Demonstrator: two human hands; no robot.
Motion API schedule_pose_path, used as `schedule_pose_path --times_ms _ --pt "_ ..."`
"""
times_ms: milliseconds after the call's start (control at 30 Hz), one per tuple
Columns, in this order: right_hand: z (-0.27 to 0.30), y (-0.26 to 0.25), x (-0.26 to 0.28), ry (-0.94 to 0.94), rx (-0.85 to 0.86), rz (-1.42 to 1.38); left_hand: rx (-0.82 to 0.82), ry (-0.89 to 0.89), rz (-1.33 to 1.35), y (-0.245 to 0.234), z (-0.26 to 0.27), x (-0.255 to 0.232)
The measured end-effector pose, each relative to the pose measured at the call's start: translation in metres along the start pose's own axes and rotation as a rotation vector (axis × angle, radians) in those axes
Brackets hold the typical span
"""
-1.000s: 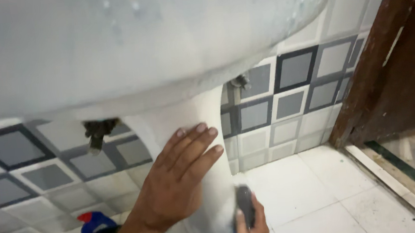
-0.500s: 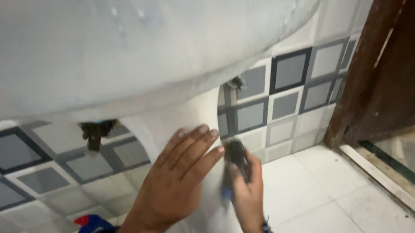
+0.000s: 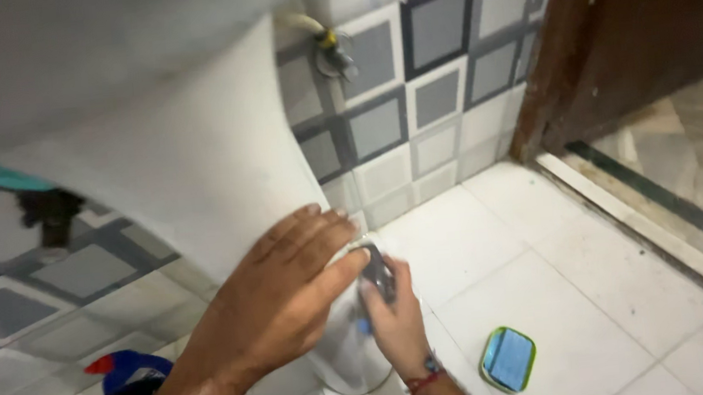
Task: The person scrubs the pedestal of a white bathroom sink using a brush and a sponge. They repeatedly dip the tools into a bucket of water and continue scrubbing the sink base and surrounding floor area.
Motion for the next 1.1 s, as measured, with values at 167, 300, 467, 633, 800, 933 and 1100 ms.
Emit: schedule_pose_path --times_ms 167,300,467,633,800,933,1100 --pt "-0.041 -0.006 0.012 -0.085 0.059 0.024 0.164 -0.036 0.030 0.037 -0.009 0.001" --pt "-0.065 -0.034 -0.076 0.176 0.063 0.195 0.257 -0.042 -0.098 0.069 -0.016 0.011" --pt "-0.058 -0.063 -0.149 0.778 0.093 0.286 0.534 -0.172 -0.384 0.110 -0.023 0.022" --pt "-0.075 -0.060 -0.134 0.604 0.125 0.287 0.607 -0.210 -0.409 0.121 -0.037 0.024" --pt "-0.090 -0.032 -0.058 0.249 0.202 0.068 0.596 -0.221 -0.377 0.114 -0.050 0.016" --pt "-0.087 -0.036 -0.021 0.223 0.277 -0.116 0.692 -0.293 -0.317 0.107 -0.057 0.005" --pt "-0.064 -0.083 -0.029 0.434 0.311 0.024 0.579 -0.198 -0.249 0.114 -0.045 -0.003"
Point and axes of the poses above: each hand's wrist, its own z-axis away from the middle knuckle, its own y-axis out of the palm, x = y × z, the point moved 1 cm from there along -z, towards the middle knuckle
